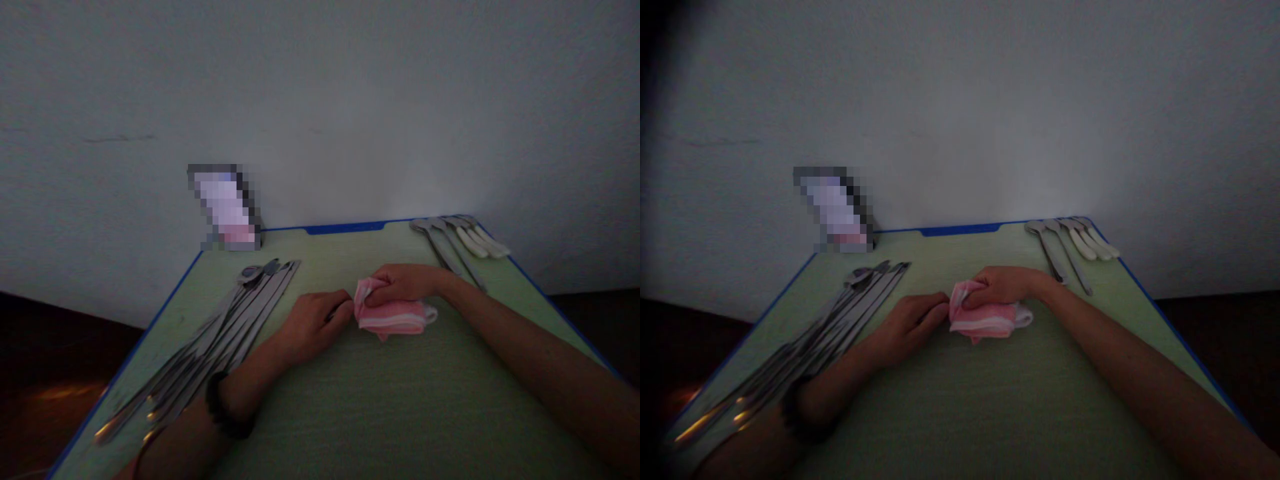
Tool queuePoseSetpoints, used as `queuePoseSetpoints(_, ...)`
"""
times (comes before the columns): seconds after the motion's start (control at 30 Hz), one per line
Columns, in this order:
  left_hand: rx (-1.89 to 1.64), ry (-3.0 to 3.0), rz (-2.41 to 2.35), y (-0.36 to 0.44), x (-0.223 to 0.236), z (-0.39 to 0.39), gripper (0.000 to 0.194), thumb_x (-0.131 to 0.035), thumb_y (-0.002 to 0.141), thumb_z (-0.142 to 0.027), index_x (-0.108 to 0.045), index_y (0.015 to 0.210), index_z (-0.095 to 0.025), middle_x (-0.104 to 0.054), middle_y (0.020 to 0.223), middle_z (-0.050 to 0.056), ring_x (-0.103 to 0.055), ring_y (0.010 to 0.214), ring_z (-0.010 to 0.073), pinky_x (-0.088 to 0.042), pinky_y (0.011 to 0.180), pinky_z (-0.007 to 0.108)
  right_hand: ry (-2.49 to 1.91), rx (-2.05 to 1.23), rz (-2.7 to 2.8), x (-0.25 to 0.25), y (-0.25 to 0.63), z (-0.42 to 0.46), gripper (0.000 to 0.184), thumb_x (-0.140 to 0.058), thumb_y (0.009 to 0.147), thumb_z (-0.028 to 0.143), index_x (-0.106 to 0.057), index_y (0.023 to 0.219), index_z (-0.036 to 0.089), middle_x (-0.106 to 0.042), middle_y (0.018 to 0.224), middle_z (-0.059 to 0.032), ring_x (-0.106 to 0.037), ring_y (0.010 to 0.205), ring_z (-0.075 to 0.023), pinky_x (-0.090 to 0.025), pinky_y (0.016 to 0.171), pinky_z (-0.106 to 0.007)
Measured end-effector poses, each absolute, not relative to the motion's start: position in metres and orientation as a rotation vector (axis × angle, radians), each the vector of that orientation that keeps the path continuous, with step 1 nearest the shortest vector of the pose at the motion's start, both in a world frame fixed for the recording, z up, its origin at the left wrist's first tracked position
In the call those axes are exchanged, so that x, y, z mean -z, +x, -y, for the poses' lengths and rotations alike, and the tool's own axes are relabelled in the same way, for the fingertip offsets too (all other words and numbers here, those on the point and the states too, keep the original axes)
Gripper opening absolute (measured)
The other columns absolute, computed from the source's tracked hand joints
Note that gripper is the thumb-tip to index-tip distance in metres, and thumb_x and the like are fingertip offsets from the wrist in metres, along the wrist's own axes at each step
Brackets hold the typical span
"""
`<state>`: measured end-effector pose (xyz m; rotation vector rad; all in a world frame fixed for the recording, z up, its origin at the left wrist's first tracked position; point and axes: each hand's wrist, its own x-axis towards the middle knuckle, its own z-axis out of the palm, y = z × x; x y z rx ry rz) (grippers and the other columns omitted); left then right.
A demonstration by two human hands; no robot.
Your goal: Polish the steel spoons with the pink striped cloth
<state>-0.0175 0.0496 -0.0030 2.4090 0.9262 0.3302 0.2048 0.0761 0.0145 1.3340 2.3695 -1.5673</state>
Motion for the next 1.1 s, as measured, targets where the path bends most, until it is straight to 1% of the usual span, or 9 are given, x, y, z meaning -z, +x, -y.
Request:
queuePoseSetpoints(0.37, -0.343, 2.402, -0.916, -0.0176, 0.0033, -0.0493, 0.032, -0.03, 0.097, -0.032, -0.049, 0.076, -0.017, -0.051, 0.067, -0.002, -0.049, 0.061, 0.0118, -0.037, 0.06, 0.023, 1.321, 1.596, -2.364, -0.0152, 0.2051, -0.0758, 0.032, -0.055, 0.078, 0.045, -0.063, 0.082, 0.015, -0.057, 0.064, 0.0019, -0.043, 0.049, -0.0068, -0.032, 0.045, -0.019)
queuePoseSetpoints(0.63, -0.349, 2.408, -0.91, -0.0179, 0.0051, -0.0497, 0.032, -0.03, 0.097, -0.032, -0.049, 0.076, -0.017, -0.051, 0.067, -0.002, -0.049, 0.061, 0.0115, -0.036, 0.06, 0.023, 1.318, 1.563, -2.377, -0.0144, 0.2055, -0.0764, 0.034, -0.053, 0.079, 0.047, -0.062, 0.079, 0.015, -0.055, 0.063, 0.0019, -0.042, 0.05, -0.0068, -0.031, 0.045, -0.019)
queuePoseSetpoints(0.87, -0.341, 2.407, -0.914, -0.0174, 0.0037, -0.0496, 0.033, -0.03, 0.097, -0.032, -0.05, 0.076, -0.017, -0.052, 0.066, -0.002, -0.049, 0.06, 0.0117, -0.036, 0.059, 0.023, 1.313, 1.603, -2.363, -0.0152, 0.2051, -0.0765, 0.032, -0.055, 0.078, 0.045, -0.062, 0.08, 0.015, -0.056, 0.063, 0.002, -0.042, 0.05, -0.0068, -0.031, 0.045, -0.019)
queuePoseSetpoints(1.1, -0.349, 2.412, -0.922, -0.0169, 0.0041, -0.0494, 0.033, -0.03, 0.097, -0.033, -0.051, 0.076, -0.017, -0.052, 0.067, -0.002, -0.05, 0.061, 0.0124, -0.037, 0.059, 0.023, 1.31, 1.564, -2.394, -0.0152, 0.2053, -0.0768, 0.031, -0.054, 0.078, 0.043, -0.063, 0.079, 0.014, -0.056, 0.062, 0.0019, -0.042, 0.049, -0.0068, -0.03, 0.045, -0.019)
